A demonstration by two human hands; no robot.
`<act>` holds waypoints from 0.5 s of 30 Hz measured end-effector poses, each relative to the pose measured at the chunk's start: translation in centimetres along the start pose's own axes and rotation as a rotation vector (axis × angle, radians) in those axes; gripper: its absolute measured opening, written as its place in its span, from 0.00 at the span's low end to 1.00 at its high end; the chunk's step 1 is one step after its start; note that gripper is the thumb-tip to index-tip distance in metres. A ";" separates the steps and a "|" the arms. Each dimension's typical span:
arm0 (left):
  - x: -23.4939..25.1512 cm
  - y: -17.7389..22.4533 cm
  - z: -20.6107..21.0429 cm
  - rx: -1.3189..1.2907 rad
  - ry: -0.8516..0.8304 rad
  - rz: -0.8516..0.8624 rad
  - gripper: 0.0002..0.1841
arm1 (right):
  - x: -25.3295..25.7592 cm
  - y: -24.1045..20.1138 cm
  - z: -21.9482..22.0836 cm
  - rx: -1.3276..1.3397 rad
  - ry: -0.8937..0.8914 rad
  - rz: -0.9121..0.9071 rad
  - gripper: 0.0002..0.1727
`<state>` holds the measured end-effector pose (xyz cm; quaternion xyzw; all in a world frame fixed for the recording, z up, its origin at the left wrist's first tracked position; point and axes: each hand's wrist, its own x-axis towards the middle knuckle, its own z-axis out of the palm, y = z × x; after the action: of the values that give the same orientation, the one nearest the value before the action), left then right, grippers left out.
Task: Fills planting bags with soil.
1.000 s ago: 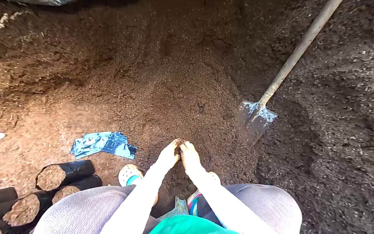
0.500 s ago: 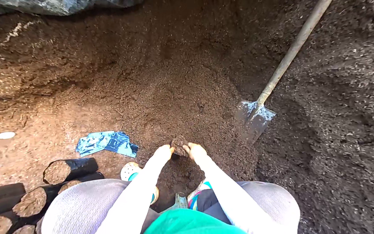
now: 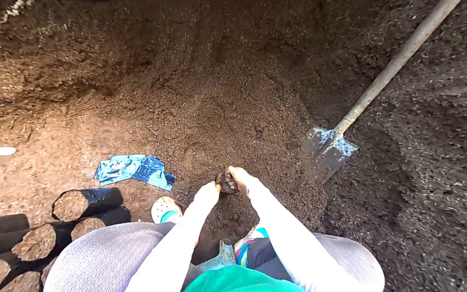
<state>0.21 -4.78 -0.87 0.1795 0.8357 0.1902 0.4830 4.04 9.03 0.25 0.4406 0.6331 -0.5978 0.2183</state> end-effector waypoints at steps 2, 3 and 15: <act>0.1 -0.1 0.0 -0.029 -0.014 -0.003 0.26 | 0.6 0.0 0.6 -0.261 -0.044 -0.034 0.24; 0.1 -0.1 -0.1 -0.035 -0.021 -0.008 0.26 | 0.8 0.0 0.9 -0.379 -0.067 -0.060 0.26; 1.7 -0.9 -0.7 -0.650 -0.076 -0.301 0.53 | -1.0 0.7 -4.1 -0.285 -0.014 -0.195 0.32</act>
<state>-1.24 -4.83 -2.22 -0.1017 0.7300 0.3660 0.5681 6.15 12.51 1.48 0.3376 0.7497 -0.5233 0.2238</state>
